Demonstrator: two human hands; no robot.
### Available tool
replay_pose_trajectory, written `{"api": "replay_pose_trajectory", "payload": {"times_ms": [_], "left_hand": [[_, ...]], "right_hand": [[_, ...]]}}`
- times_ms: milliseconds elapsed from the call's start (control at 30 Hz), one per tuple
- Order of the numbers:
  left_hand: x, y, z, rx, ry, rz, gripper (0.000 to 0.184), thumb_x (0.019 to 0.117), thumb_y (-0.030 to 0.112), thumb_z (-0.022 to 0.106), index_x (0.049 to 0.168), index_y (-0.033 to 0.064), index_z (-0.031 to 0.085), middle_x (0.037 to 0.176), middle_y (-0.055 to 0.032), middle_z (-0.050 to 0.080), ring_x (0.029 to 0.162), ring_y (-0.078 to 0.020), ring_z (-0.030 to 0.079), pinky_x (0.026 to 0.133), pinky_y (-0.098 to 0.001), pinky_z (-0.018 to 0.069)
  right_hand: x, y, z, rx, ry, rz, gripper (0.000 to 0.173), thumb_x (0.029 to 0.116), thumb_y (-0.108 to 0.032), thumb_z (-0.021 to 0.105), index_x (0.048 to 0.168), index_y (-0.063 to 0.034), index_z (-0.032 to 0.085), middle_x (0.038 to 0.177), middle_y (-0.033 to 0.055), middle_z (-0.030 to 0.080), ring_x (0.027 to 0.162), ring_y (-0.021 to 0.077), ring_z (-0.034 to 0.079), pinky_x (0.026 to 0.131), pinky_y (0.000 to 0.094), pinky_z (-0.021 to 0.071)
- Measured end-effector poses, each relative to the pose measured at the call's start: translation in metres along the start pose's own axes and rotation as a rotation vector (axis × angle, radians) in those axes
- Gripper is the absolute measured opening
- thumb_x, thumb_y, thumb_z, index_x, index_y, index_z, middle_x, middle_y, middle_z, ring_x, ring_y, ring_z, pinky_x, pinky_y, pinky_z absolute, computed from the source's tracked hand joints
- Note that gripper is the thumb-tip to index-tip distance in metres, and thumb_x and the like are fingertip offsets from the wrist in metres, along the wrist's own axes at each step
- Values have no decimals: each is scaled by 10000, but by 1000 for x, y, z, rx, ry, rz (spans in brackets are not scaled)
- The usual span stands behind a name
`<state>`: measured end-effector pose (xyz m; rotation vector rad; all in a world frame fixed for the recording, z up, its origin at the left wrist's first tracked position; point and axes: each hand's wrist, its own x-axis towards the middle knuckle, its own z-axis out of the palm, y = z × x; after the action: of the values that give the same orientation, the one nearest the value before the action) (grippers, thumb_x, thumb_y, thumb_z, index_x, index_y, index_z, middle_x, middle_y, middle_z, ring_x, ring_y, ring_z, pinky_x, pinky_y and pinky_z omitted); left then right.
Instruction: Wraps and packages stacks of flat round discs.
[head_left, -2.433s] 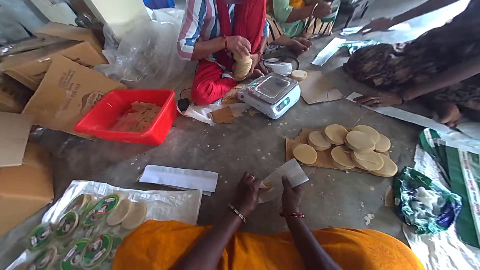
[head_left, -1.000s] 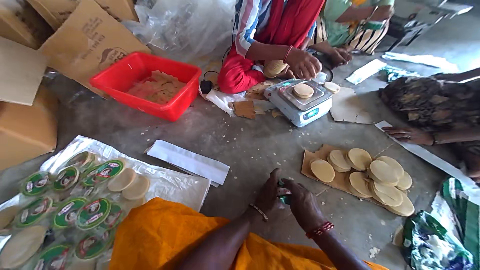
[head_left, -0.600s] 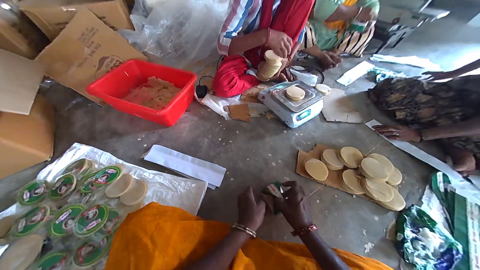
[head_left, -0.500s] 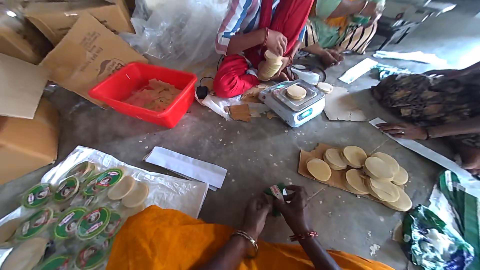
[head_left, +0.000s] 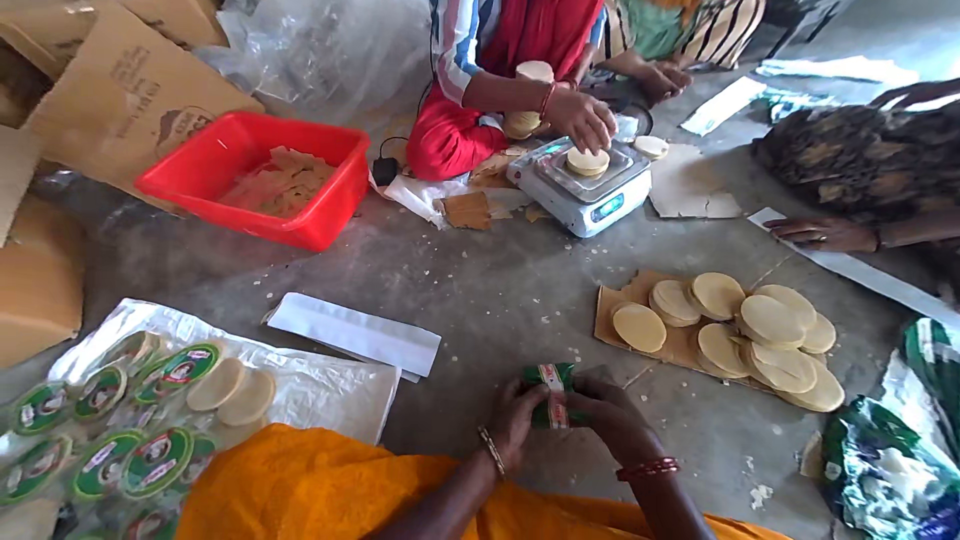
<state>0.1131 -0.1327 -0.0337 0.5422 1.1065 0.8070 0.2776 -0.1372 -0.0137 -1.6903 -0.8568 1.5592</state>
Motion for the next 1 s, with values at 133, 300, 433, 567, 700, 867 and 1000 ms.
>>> {"api": "replay_pose_trajectory", "payload": {"times_ms": [133,300,433,567,700,867,1000], "left_hand": [[-2,5,1,-12,38,-57,226,1019,140,636,1147,-46,644,1025,-160,715,911,-219,717,806,-368,609],[-2,9,0,66,97,-23,166,970,126,708,986,-39,689,917,-131,717,839,-182,703,784,-335,595],[-3,6,3,179,148,74,182,966,125,713,880,-31,677,803,-94,677,761,-141,664,770,-313,569],[-3,2,5,229,178,111,198,967,139,715,875,-31,676,781,-93,665,746,-139,652,762,-310,558],[-2,5,4,286,200,116,248,979,177,704,823,-9,654,744,-68,617,716,-129,602,735,-310,520],[-2,13,2,264,247,208,285,991,223,692,817,0,657,720,-54,600,693,-131,585,708,-317,507],[0,5,-8,247,186,309,263,993,259,680,956,-1,687,847,-81,669,809,-143,654,793,-323,549]], "right_hand": [[-1,1,-8,232,-14,12,150,1002,-75,606,1034,61,660,934,161,715,841,243,715,769,407,621],[-5,1,-2,255,119,36,126,1002,-54,619,950,55,653,869,154,707,777,241,709,698,401,622],[-7,2,8,192,214,-8,139,998,-63,637,906,39,652,822,130,696,723,213,695,642,367,607],[-8,2,15,122,248,-43,180,1014,-84,622,867,20,625,776,102,674,683,179,683,627,337,603],[-8,3,20,98,247,-33,182,1029,-101,605,905,30,629,796,113,666,705,188,682,648,352,606],[-7,9,25,189,168,-70,176,1052,-140,569,1067,29,618,923,138,698,802,223,723,687,389,635],[0,20,24,222,59,-121,231,922,6,686,1132,62,608,953,161,709,826,235,725,750,391,638]]}}
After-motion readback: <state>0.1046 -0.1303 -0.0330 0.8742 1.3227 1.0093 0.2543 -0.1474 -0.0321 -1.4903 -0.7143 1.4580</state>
